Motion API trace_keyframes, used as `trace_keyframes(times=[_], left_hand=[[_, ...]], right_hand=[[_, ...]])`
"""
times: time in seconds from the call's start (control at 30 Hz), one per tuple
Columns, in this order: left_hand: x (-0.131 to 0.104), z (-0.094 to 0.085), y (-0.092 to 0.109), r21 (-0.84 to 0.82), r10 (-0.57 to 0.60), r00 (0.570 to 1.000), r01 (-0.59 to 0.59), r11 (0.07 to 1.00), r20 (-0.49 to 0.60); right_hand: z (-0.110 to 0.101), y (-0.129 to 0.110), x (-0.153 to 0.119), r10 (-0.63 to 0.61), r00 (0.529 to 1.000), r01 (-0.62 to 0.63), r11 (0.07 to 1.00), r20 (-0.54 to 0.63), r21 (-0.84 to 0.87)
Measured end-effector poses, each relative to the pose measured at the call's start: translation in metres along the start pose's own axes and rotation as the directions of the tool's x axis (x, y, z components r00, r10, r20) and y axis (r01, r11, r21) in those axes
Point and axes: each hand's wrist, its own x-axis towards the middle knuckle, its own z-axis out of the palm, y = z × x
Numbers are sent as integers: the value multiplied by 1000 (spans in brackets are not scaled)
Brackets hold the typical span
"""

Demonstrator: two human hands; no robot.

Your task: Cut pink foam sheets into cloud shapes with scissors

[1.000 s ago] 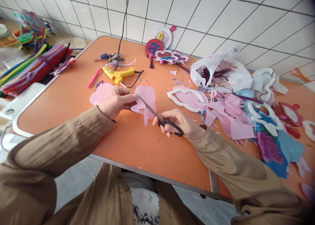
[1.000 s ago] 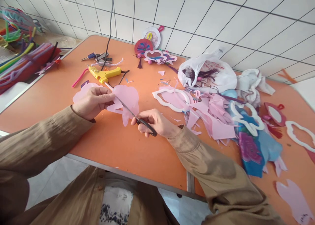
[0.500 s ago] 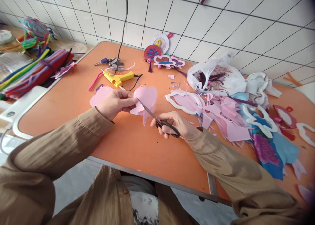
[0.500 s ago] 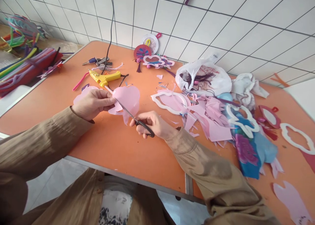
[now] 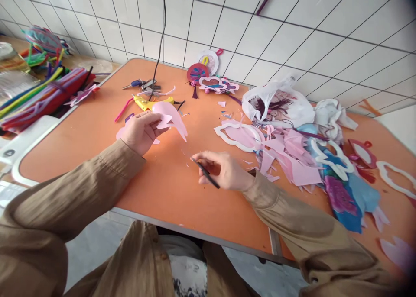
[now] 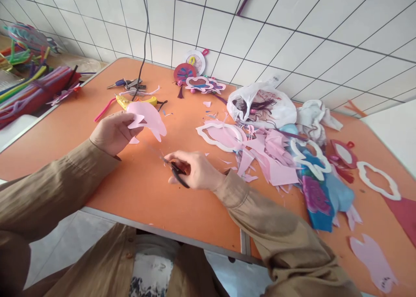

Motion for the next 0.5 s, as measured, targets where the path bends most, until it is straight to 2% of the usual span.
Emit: trace_keyframes(times=[0.1,0.2,0.27,0.33,0.4,0.5], left_hand=[[3,-2,-2,-56,-11,1000,9,998,-20],[5,-5,-4,-80,-15,1000,16,997,14],[4,-6,-7,-72,-20,998,25,997,66],[3,-7,-9,-55,-29,991,36,998,129],[2,-8,-11,-39,-39,982,47,998,183],[2,-9,-15,-5,-55,961,58,998,272]], right_hand=[[3,-4,1,-177,982,187,946,60,-264],[3,-9,2,-338,922,382,732,187,-564],[3,-13,3,-346,911,402,619,226,-674],[3,-16,3,-331,908,408,548,258,-730],[4,-18,4,-310,907,413,513,286,-753],[6,-21,5,-264,912,409,512,315,-755]])
